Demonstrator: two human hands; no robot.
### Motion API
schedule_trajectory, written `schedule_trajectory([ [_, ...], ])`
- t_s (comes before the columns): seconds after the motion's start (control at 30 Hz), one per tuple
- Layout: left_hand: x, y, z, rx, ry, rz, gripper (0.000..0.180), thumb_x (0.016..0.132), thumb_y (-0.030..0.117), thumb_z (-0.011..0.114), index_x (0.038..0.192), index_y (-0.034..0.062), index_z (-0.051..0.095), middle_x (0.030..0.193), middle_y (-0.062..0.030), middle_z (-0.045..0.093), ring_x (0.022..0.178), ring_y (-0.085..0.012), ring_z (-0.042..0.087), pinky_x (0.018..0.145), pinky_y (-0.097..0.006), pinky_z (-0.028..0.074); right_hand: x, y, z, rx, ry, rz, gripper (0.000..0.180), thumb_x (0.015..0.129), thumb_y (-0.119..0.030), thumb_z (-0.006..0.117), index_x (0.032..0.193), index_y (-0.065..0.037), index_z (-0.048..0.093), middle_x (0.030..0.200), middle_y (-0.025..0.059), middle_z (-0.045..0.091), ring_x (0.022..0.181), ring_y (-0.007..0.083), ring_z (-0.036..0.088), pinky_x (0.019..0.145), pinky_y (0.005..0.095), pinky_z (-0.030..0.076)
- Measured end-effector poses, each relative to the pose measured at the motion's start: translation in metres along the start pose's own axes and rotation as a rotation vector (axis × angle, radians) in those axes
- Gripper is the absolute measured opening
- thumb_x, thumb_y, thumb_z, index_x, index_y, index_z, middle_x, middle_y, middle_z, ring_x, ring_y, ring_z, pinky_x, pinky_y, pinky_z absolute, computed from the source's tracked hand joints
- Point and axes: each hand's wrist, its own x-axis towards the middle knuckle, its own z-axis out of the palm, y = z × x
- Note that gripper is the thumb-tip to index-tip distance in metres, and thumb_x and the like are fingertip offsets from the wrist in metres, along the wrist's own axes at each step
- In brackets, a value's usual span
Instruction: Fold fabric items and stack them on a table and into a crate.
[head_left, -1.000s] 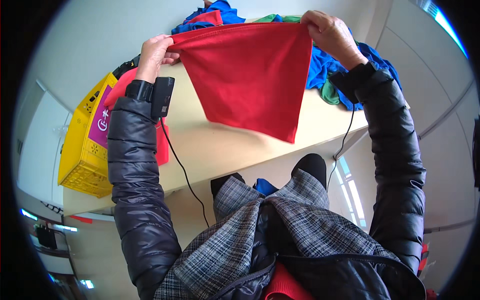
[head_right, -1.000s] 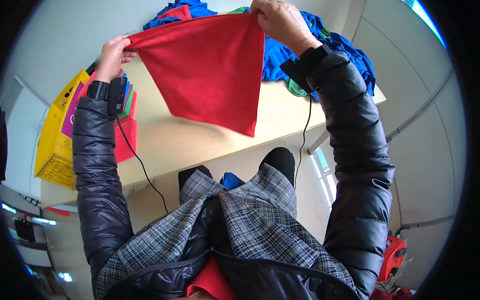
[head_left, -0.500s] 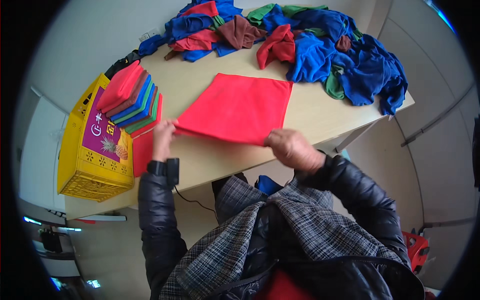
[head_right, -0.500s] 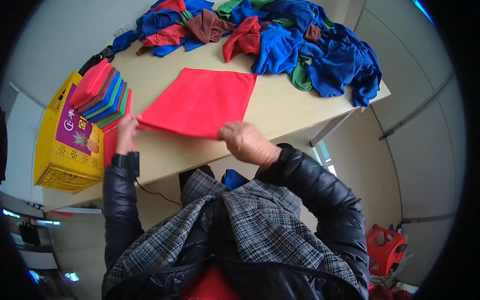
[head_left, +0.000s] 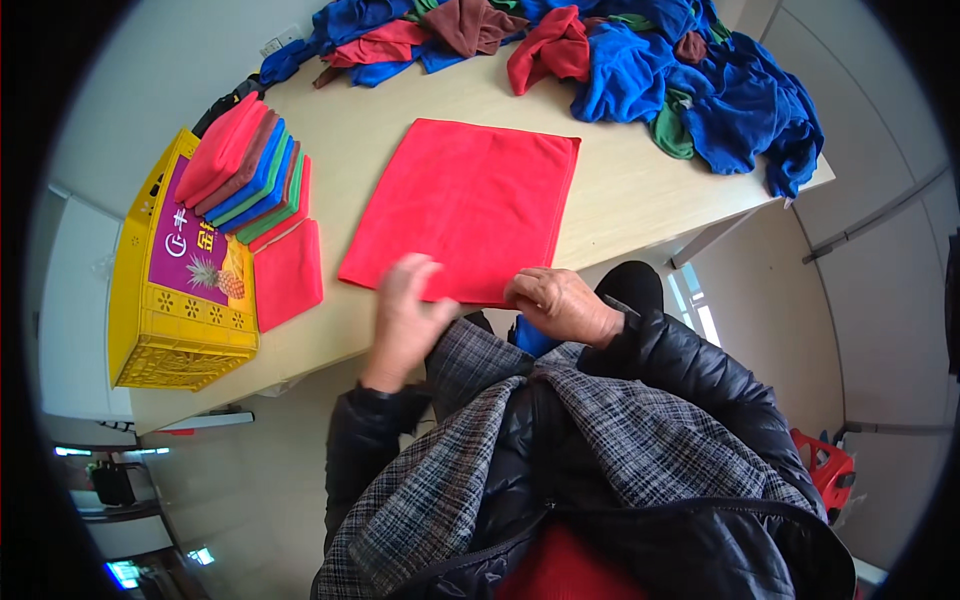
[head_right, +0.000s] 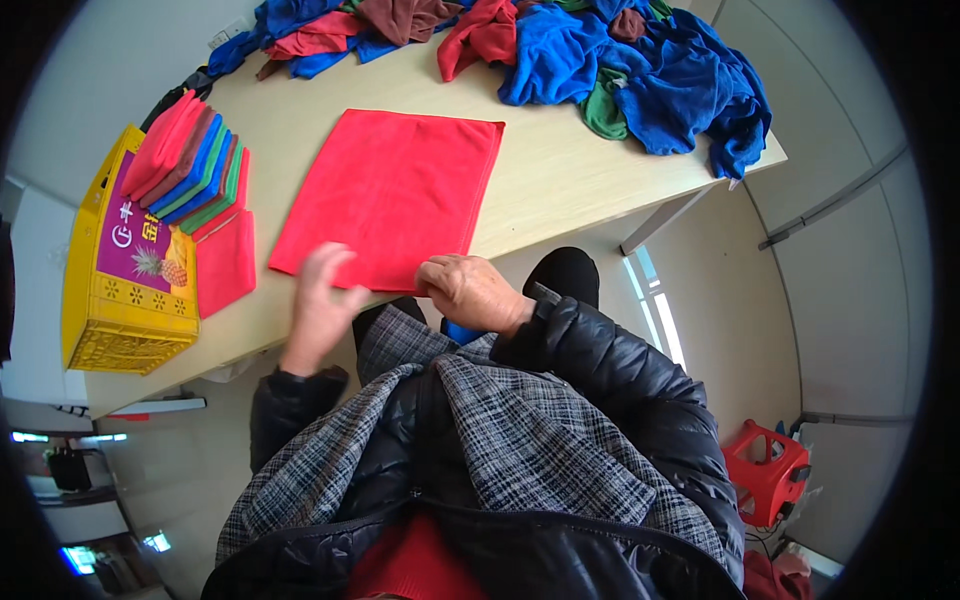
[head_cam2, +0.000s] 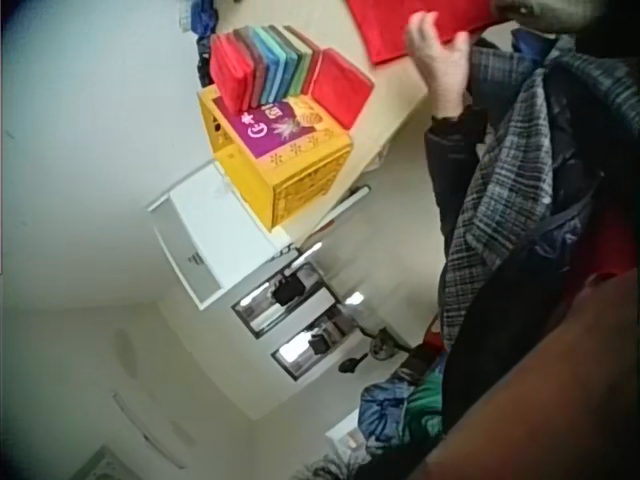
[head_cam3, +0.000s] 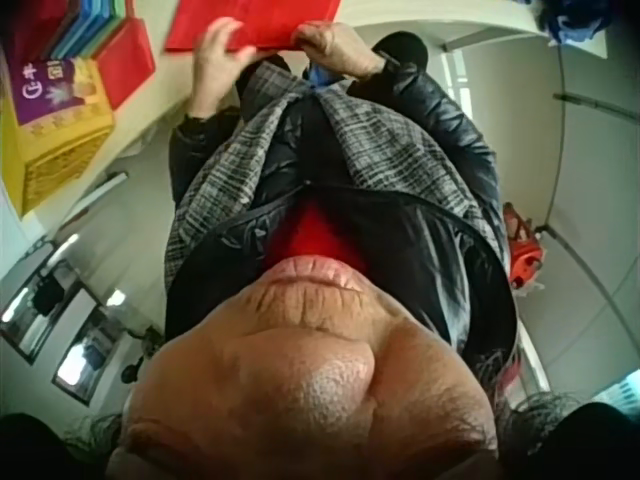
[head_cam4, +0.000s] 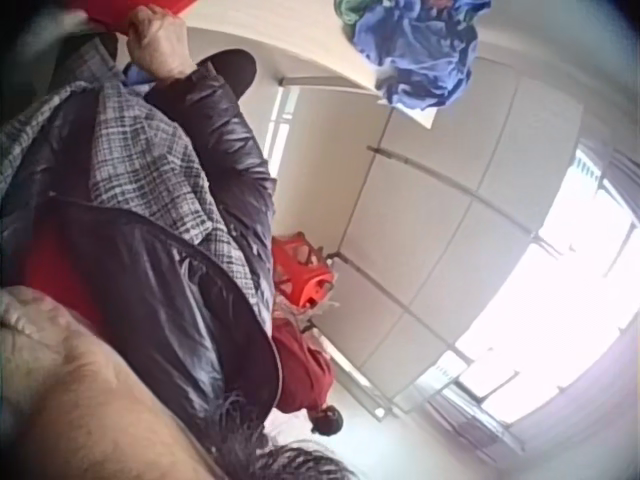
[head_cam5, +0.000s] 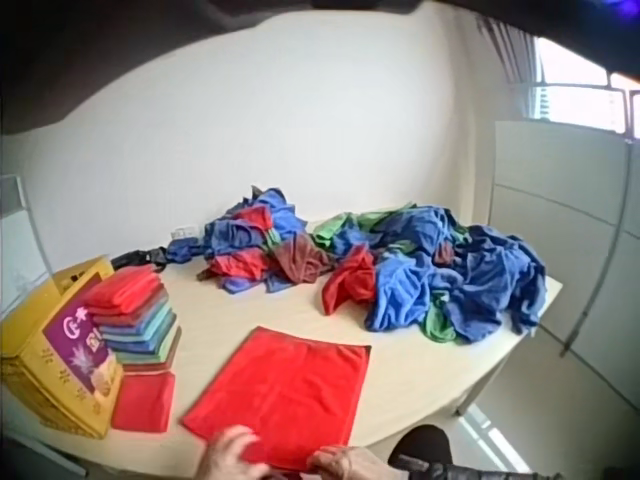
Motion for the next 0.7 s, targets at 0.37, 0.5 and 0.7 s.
schedule_trajectory([
  [0.37, -0.030, 0.028, 0.025, -0.194, -0.014, 0.032, 0.020, 0.080, 0.000, 0.074, 0.099, 0.0008, 0.067, 0.095, -0.0128, 0.069, 0.090, -0.0320, 0.067, 0.079, -0.040, 0.053, 0.022, 0.031, -0.016, -0.295, 0.105, -0.117, 0.019, 0.078, -0.006, 0.068, 0.098, -0.007, 0.066, 0.097, 0.0108, 0.065, 0.101, 0.0323, 0.062, 0.093, 0.0423, 0.049],
  [0.5, -0.036, 0.027, 0.001, -0.185, 0.082, 0.000, 0.018, 0.081, -0.002, 0.074, 0.098, 0.0005, 0.067, 0.095, -0.0131, 0.069, 0.087, -0.0321, 0.067, 0.076, -0.040, 0.054, 0.034, 0.074, -0.030, -0.394, 0.045, -0.128, 0.022, 0.077, -0.006, 0.073, 0.098, -0.007, 0.067, 0.096, 0.0106, 0.064, 0.101, 0.0331, 0.061, 0.093, 0.0421, 0.049],
  [0.7, -0.041, 0.015, -0.019, -0.194, 0.176, -0.048, 0.018, 0.082, -0.004, 0.074, 0.098, -0.0003, 0.067, 0.095, -0.0132, 0.068, 0.085, -0.0303, 0.066, 0.075, -0.038, 0.054, 0.033, 0.117, -0.059, -0.438, 0.098, 0.000, 0.022, 0.077, -0.003, 0.072, 0.097, -0.007, 0.068, 0.099, 0.0097, 0.066, 0.100, 0.0332, 0.062, 0.090, 0.0429, 0.051],
])
